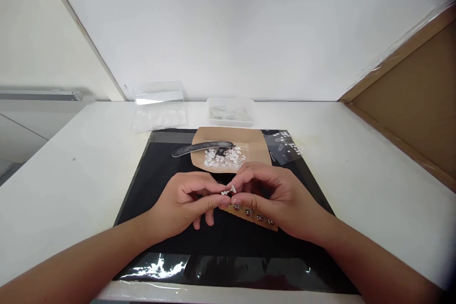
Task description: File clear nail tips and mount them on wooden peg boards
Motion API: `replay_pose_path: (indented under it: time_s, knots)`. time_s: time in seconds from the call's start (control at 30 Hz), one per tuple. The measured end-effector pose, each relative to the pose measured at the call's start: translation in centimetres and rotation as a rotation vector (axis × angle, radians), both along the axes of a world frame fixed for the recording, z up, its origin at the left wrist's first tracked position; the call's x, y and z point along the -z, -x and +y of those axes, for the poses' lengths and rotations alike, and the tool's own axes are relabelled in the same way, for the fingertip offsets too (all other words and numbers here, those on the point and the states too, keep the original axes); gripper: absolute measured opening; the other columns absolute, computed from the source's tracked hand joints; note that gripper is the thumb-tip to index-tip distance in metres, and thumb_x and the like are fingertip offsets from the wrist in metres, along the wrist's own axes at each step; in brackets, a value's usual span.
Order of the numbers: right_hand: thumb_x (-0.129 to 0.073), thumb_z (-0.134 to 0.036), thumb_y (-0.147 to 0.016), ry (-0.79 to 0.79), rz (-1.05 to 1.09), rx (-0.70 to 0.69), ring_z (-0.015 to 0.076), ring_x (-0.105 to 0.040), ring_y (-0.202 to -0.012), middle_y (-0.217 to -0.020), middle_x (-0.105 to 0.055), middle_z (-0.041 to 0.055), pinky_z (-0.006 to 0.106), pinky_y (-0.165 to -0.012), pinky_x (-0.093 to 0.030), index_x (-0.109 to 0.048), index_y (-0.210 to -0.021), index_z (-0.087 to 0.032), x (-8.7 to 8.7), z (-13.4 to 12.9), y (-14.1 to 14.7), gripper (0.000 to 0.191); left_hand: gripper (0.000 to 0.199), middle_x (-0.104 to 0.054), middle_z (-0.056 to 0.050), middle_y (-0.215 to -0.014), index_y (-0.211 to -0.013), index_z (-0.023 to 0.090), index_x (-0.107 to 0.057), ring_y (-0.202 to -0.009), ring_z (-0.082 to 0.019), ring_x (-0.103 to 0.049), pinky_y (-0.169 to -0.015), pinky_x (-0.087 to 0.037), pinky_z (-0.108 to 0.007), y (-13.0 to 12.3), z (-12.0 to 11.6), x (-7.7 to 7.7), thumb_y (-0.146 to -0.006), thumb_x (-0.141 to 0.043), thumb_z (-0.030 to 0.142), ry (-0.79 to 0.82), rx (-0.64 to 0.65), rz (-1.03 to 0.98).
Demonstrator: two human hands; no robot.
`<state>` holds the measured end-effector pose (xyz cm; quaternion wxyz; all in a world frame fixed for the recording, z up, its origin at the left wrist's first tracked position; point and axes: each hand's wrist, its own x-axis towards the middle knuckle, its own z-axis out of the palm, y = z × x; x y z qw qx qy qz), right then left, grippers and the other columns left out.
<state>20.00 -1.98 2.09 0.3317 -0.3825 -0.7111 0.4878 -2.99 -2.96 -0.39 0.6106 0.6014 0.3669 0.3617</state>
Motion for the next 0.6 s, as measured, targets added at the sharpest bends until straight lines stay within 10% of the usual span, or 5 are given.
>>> replay_pose_path:
  time_s: [0.6]
  knots:
    - [-0.074, -0.031, -0.094, -0.174, -0.047, -0.096, 0.0119, -0.064, -0.075, -0.088, -0.07, 0.0012, 0.025, -0.07, -0.051, -0.077, -0.099, -0.024, 0.45, 0.22, -0.45, 0.009, 0.013, -0.071, -0.002, -0.081, -0.101, 0.016, -0.082, -0.05, -0.005, -0.061, -0.047, -0.051, -0.013, 0.69, 0.53, 0.43, -0.091, -0.078, 0.023, -0.305, 0.062, 0.073]
